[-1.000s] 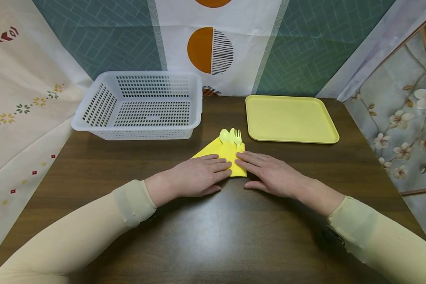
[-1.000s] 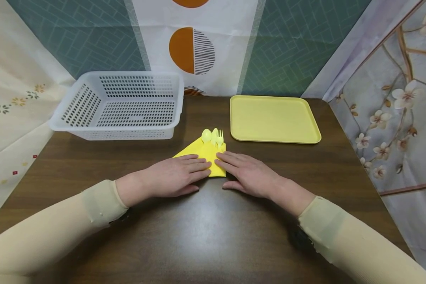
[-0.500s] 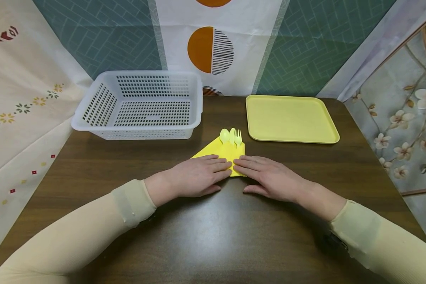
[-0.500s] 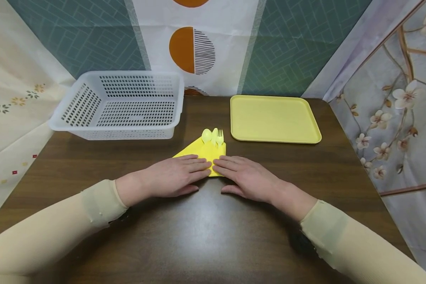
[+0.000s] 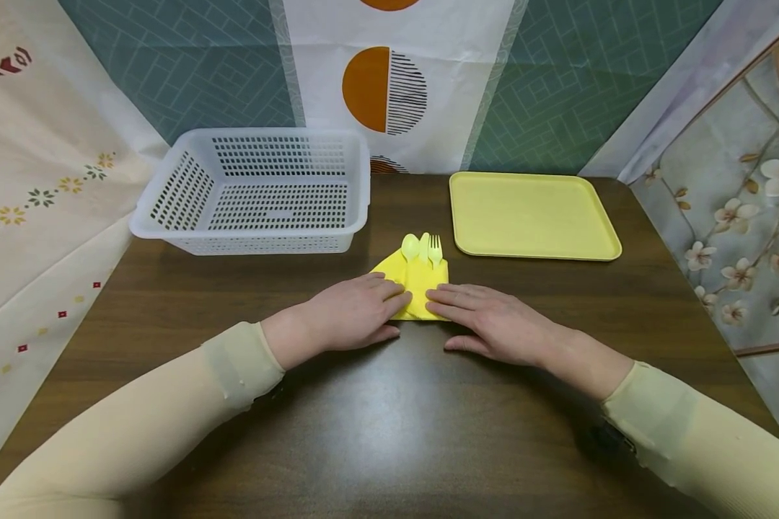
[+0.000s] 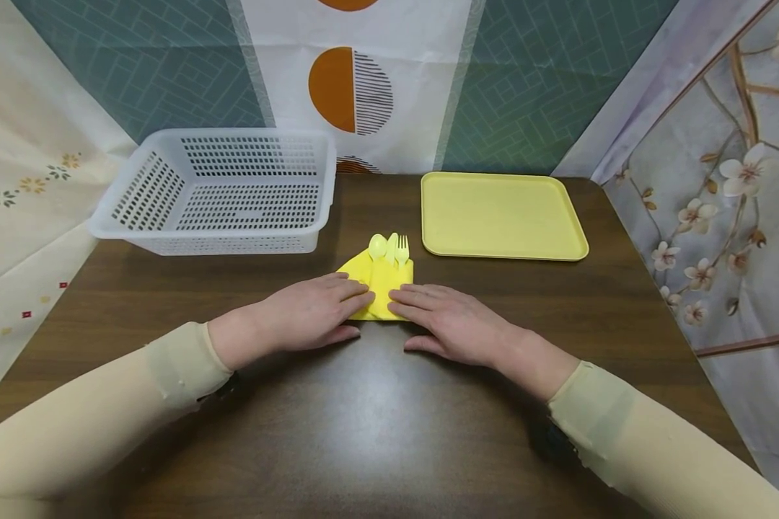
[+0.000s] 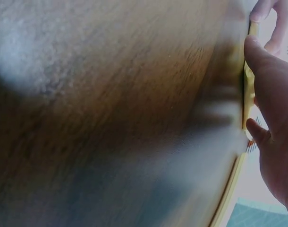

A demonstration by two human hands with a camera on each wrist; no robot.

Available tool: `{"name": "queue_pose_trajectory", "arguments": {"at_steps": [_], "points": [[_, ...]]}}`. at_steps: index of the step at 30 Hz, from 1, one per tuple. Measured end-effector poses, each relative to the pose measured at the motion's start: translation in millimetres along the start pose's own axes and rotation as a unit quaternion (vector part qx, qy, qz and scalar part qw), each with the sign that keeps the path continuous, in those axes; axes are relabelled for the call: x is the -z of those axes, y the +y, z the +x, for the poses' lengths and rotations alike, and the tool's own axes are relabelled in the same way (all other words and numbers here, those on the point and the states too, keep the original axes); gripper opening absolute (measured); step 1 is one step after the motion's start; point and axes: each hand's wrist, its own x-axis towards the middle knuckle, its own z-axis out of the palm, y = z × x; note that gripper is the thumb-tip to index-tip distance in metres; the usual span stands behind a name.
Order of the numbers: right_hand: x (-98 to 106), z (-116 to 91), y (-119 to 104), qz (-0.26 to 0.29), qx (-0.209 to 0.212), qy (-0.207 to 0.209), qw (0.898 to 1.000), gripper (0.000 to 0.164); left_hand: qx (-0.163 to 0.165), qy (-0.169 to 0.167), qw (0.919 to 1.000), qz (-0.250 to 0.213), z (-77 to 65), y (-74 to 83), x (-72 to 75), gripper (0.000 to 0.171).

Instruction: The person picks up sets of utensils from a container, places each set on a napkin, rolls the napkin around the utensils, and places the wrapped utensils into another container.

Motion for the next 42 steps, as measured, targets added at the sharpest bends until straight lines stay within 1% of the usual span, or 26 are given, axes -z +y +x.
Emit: {"name": "queue_pose_trajectory", "arguments": {"at_steps": [2, 5, 13, 21, 26, 31, 37, 42], "points": [[0.1, 0.0, -0.3, -0.001, 0.001, 0.001, 1.0, 0.069, 0.001, -0.005, 1.0, 0.0, -0.1, 0.0, 0.9, 0.059], [0.4, -0.2, -0.9, -0.004, 0.004, 0.004, 1.0, 0.069, -0.002, -0.004, 1.0, -0.003, -1.2, -0.5, 0.4, 0.058], [0.9, 0.2, -1.2, -0.01, 0.003, 0.006, 1.0, 0.068, -0.005, -0.018, 0.9997, -0.015, -1.5, -1.5, 1.1, 0.062], [0.7, -0.5, -2.1, -0.008, -0.001, 0.002, 1.0, 0.069, -0.001, -0.032, 0.9994, -0.011, 1.7, -0.3, 4.9, 0.058], [0.7, 0.4, -3.1, -0.012, 0.001, 0.001, 1.0, 0.069, 0.006, -0.031, 0.9993, -0.02, 2.0, -0.5, 5.1, 0.056], [0.0, 1.7, -2.0, -0.02, 0.007, 0.003, 1.0, 0.069, 0.006, -0.033, 0.9992, -0.022, 1.7, -1.0, 5.8, 0.056], [0.5, 0.9, 0.7, -0.019, 0.024, 0.012, 0.999, 0.067, 0.002, -0.036, 0.9993, -0.007, -0.3, 0.7, 5.1, 0.058], [0.6, -0.1, 3.2, -0.023, 0.042, 0.009, 0.999, 0.066, 0.01, -0.045, 0.9989, -0.003, -3.5, 1.6, 4.3, 0.06]]}}
